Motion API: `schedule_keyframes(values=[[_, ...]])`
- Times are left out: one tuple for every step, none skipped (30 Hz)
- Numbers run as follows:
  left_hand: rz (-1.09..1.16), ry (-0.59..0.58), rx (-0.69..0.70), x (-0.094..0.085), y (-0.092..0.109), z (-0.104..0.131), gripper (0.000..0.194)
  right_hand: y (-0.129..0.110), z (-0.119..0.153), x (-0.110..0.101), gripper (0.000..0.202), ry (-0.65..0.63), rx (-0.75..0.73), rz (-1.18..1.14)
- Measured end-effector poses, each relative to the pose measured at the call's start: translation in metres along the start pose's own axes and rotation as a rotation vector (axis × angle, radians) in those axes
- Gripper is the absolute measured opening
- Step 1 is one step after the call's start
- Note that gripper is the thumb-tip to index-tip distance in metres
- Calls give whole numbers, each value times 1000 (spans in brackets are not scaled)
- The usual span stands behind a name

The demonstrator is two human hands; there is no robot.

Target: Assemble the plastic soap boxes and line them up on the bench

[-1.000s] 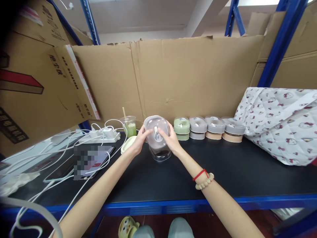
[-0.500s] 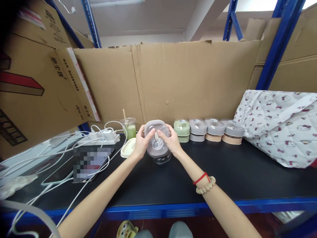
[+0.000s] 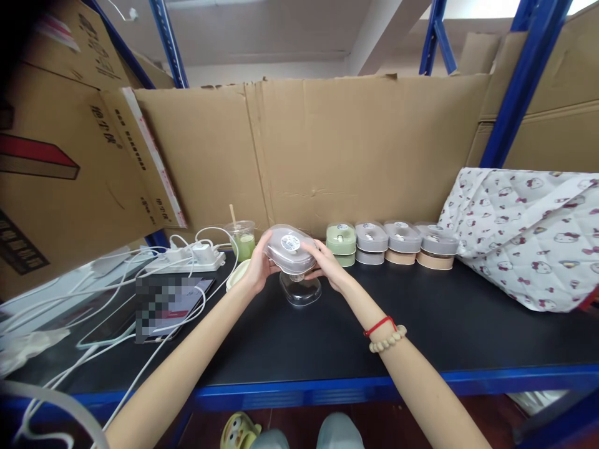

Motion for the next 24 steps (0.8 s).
schedule_keyframes(values=[[15,-3,-8,0,0,0,34,0,-1,-1,46,0,-24,15],[33,-5,-18,1,0,0,32,0,-3,-2,46,15,-51,42],[54,-11,-33,1,-1,0,31,-1,-4,-5,47,52,-91,83],[74,-16,-49,2,-3,0,30,-3,-4,-8,49,104,-150,141],[95,-19,-62,3,-4,0,29,-7,-3,-10,53,160,-227,216],[112,-20,-68,4,-6,1,28,-12,-1,-11,58,210,-315,306],[126,-19,-66,4,-7,1,28,-17,2,-10,65,248,-402,403],[137,-21,-55,5,-7,2,29,-22,6,-8,73,266,-481,499],[146,-29,-41,6,-7,3,30,-26,10,-4,80,264,-548,584],[153,-44,-26,8,-7,4,32,-29,14,0,86,251,-599,655],[160,-66,-13,10,-6,5,34,-31,17,4,89,238,-638,710],[170,-85,-2,12,-6,6,36,-34,20,6,92,226,-666,751],[185,-98,3,13,-5,7,38,-35,22,9,94,217,-685,783],[208,-105,-1,14,-5,7,40,-37,24,10,95,214,-693,809],[237,-106,-14,14,-5,8,43,-37,25,10,97,220,-693,829],[272,-101,-34,13,-6,8,47,-38,26,11,98,226,-691,844],[307,-93,-58,13,-6,8,52,-38,27,11,98,230,-690,853],[338,-87,-84,12,-7,8,57,-38,27,12,99,231,-691,855],[358,-80,-109,11,-8,8,61,-38,27,12,99,231,-693,852],[368,-73,-126,11,-8,7,62,-37,28,13,99,228,-698,847],[368,-69,-137,10,-8,7,62,-37,28,14,99,224,-705,842],[360,-72,-142,9,-9,6,62,-37,29,15,99,220,-714,841],[349,-84,-142,10,-9,5,61,-37,30,16,98,217,-725,842],[336,-97,-138,10,-9,5,61,-38,31,17,97,215,-737,844]])
Point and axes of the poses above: each hand's wrist, its own z-axis away from the middle knuckle, its own x-axis out of the palm, y = z × x, the point moved 7 cm from there along -z, towards the middle knuckle, and after that the axes turned 3 degrees about z, right-handed, at the moved point
